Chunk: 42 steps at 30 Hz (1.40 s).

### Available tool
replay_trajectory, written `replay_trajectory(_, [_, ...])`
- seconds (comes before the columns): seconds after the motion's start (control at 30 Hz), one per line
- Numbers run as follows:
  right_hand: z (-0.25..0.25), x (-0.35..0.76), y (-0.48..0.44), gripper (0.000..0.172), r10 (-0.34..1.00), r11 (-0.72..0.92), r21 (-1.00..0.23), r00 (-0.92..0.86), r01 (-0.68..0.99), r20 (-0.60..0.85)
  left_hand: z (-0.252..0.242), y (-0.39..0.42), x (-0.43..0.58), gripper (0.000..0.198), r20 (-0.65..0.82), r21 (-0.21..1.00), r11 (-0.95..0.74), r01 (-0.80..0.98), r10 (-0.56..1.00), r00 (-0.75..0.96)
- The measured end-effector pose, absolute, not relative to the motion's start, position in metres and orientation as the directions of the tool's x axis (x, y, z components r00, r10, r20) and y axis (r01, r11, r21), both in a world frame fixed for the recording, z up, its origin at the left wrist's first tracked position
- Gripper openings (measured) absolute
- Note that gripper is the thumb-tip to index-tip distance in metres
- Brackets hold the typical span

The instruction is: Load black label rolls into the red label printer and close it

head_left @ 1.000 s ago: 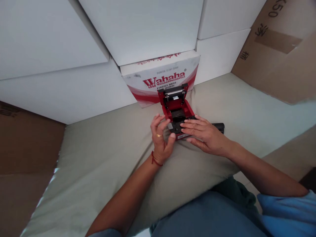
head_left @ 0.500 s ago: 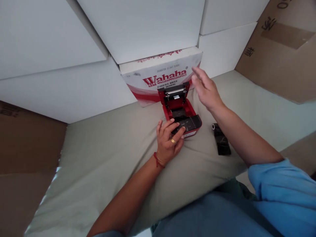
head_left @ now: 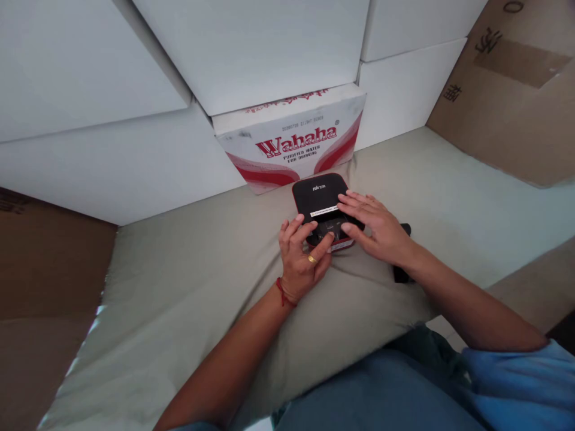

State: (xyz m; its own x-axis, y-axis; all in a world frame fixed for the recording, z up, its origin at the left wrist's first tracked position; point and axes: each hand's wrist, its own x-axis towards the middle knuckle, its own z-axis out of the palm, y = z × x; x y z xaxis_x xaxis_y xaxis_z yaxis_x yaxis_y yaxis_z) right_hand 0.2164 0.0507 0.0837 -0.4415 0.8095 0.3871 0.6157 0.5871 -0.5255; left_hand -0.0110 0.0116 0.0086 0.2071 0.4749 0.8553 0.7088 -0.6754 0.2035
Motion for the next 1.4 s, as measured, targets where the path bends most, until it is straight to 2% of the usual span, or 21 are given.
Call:
replay_trajectory(0.13, [0.082,0.212,0.041,0.052,0.807,0.586,-0.432,-0.45,0.685,0.381,0.007,0.014,-0.014,0.05,0.842,0.264,-0.702,0.661,0.502,0.197])
replay_trajectory(0.27, [0.084,0.207,0.041,0.055,0.794,0.599,-0.374,-0.465,0.708,0.391,0.013,0.017,-0.023,0.059,0.781,0.449,-0.671,0.591,0.616,0.106])
replay_trajectory(0.43, [0.081,0.207,0.038,0.055,0.769,0.62,-0.301,-0.485,0.725,0.416,0.022,0.021,-0.029,0.05,0.653,0.663,-0.585,0.466,0.757,0.022])
replay_trajectory(0.53, [0.074,0.206,0.039,0.053,0.766,0.622,-0.318,-0.471,0.716,0.438,0.021,0.028,-0.029,0.045,0.572,0.796,-0.534,0.285,0.817,-0.067])
replay_trajectory(0.6, [0.067,0.204,0.041,0.053,0.756,0.625,-0.329,-0.446,0.708,0.478,0.017,0.034,-0.031,0.051,0.508,0.859,-0.492,0.14,0.854,-0.114])
replay_trajectory(0.7, [0.057,0.202,0.039,0.051,0.727,0.641,-0.337,-0.406,0.689,0.554,0.01,0.044,-0.037,0.075,0.393,0.919,-0.395,0.017,0.909,-0.137])
replay_trajectory(0.77, [0.052,0.202,0.034,0.045,0.69,0.675,-0.327,-0.408,0.662,0.599,0.008,0.047,-0.041,0.085,0.314,0.948,-0.317,-0.03,0.946,-0.08])
replay_trajectory(0.9, [0.048,0.202,0.02,0.032,0.583,0.77,-0.264,-0.471,0.582,0.663,0.008,0.046,-0.039,0.086,0.232,0.971,-0.23,-0.064,0.972,0.025])
replay_trajectory(1.1, [0.045,0.203,0.019,0.031,0.614,0.77,-0.32,-0.504,0.553,0.607,0.003,0.045,-0.029,0.09,0.275,0.961,-0.274,-0.036,0.96,0.053])
replay_trajectory(1.23, [0.068,0.204,0.027,0.033,0.593,0.799,-0.366,-0.522,0.478,0.614,-0.006,0.049,-0.029,0.086,0.281,0.96,-0.28,-0.028,0.959,0.024])
replay_trajectory(1.33, [0.101,0.202,0.045,0.039,0.692,0.721,-0.487,-0.484,0.492,0.536,-0.012,0.051,-0.028,0.081,0.294,0.952,-0.293,-0.086,0.956,0.008])
replay_trajectory(1.4, [0.12,0.196,0.066,0.036,0.781,0.624,-0.486,-0.472,0.612,0.408,-0.015,0.052,-0.027,0.077,0.3,0.945,-0.298,-0.13,0.954,-0.007])
